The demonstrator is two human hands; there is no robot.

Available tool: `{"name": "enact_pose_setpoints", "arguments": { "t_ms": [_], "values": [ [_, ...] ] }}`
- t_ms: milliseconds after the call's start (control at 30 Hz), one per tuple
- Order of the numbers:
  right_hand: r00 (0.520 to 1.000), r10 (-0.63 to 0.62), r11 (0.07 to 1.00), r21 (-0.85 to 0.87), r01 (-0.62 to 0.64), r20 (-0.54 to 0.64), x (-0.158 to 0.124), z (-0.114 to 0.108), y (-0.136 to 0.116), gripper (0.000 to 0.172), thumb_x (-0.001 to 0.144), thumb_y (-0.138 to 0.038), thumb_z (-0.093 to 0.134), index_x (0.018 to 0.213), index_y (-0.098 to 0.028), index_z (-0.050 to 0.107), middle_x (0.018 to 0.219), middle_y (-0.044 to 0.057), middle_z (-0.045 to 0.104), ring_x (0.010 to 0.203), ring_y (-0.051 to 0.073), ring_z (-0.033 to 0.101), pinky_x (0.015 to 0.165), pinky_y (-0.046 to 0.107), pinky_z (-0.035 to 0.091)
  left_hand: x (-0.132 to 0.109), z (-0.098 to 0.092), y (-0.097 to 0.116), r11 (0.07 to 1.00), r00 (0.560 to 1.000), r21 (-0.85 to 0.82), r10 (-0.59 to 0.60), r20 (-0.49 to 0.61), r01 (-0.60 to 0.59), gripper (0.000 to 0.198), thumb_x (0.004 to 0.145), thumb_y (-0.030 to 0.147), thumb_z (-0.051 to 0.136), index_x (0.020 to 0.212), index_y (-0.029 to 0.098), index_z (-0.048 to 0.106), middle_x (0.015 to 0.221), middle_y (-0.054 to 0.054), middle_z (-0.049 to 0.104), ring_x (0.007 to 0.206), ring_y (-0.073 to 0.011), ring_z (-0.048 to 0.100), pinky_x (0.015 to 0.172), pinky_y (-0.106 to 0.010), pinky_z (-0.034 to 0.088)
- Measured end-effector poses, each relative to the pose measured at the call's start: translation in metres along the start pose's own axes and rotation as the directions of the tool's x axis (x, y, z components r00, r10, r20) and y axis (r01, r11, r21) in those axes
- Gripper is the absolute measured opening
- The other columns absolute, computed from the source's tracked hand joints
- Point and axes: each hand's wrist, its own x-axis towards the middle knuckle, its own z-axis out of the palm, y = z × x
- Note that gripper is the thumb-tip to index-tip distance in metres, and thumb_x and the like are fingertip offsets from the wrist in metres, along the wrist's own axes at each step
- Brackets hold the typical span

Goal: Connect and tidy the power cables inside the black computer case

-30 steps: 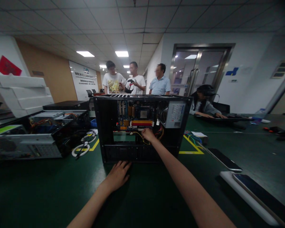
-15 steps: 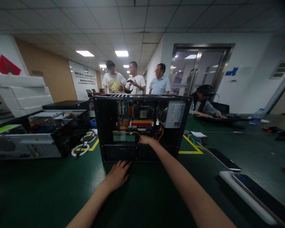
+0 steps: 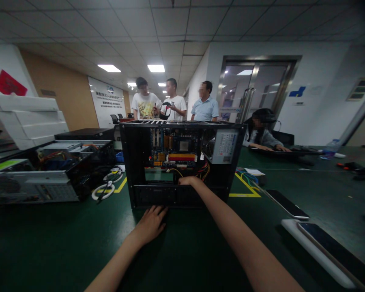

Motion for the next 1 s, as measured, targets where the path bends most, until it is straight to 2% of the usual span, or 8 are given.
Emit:
{"name": "enact_pose_setpoints", "arguments": {
  "t_ms": [67,200,267,500,667,800,1000],
  "values": [
    [1.000,0.009,1.000,-0.013,-0.009,0.023,-0.002,0.000,-0.001,0.005,0.061,-0.011,0.057,0.062,-0.012,0.062,0.058,0.002,0.060,0.060,0.016,0.059,0.063,0.027,0.046,0.000,0.001,0.000,1.000,1.000,0.001,0.003,-0.002,-0.003,0.053,0.076,0.026,0.042,0.128,0.024,0.029,0.127,-0.006,0.037,0.114,-0.0242,0.033,0.093,-0.040,0.030],
    [0.992,0.055,0.997,-0.066,-0.048,0.117,-0.005,-0.001,-0.002,0.020,0.065,-0.016,0.054,0.082,-0.011,0.063,0.078,0.005,0.064,0.068,0.016,0.061,0.062,0.024,0.047,0.000,0.002,-0.001,1.000,1.000,0.013,0.011,-0.008,-0.011,0.053,0.076,0.026,0.042,0.128,0.024,0.030,0.127,-0.005,0.038,0.115,-0.0240,0.033,0.093,-0.039,0.030],
    [0.988,0.082,0.993,-0.092,-0.071,0.127,-0.007,-0.002,-0.002,0.023,0.066,-0.017,0.054,0.086,-0.011,0.063,0.082,0.006,0.065,0.071,0.018,0.062,0.062,0.025,0.047,0.001,0.003,-0.001,1.000,1.000,0.016,0.012,-0.012,-0.011,0.053,0.076,0.026,0.042,0.128,0.024,0.030,0.127,-0.005,0.038,0.114,-0.0239,0.033,0.093,-0.039,0.030],
    [0.989,0.132,0.989,-0.081,-0.126,0.066,-0.013,-0.004,-0.005,0.018,0.063,-0.014,0.056,0.079,-0.013,0.065,0.073,0.007,0.064,0.076,0.023,0.061,0.067,0.030,0.047,0.000,-0.001,0.000,1.000,1.000,0.000,0.012,-0.004,-0.012,0.053,0.076,0.027,0.042,0.128,0.024,0.029,0.127,-0.005,0.038,0.114,-0.0233,0.033,0.093,-0.039,0.030],
    [0.988,0.149,0.988,-0.041,-0.147,0.049,-0.008,-0.003,-0.001,0.012,0.060,-0.013,0.059,0.071,-0.014,0.064,0.068,0.006,0.063,0.078,0.024,0.061,0.070,0.034,0.047,-0.001,-0.004,0.003,1.000,1.000,0.003,0.006,0.007,-0.006,0.052,0.077,0.027,0.042,0.127,0.022,0.030,0.127,-0.006,0.038,0.114,-0.0236,0.033,0.093,-0.039,0.030],
    [0.986,0.167,0.985,0.035,-0.166,-0.015,-0.005,-0.003,-0.001,0.014,0.059,-0.015,0.061,0.072,-0.015,0.064,0.073,0.007,0.064,0.077,0.023,0.061,0.069,0.033,0.047,0.000,-0.004,0.003,1.000,1.000,0.010,0.010,0.008,-0.010,0.051,0.077,0.027,0.041,0.127,0.023,0.031,0.126,-0.006,0.039,0.114,-0.0235,0.034,0.093,-0.039,0.030],
    [0.961,0.135,0.991,0.057,-0.125,-0.242,-0.011,-0.004,-0.010,0.018,0.061,-0.015,0.058,0.077,-0.012,0.065,0.081,0.009,0.065,0.078,0.021,0.061,0.064,0.026,0.046,0.000,-0.002,0.001,1.000,1.000,0.014,0.017,-0.005,-0.017,0.052,0.077,0.027,0.041,0.127,0.024,0.030,0.126,-0.006,0.039,0.114,-0.0235,0.034,0.093,-0.039,0.030]
  ]
}}
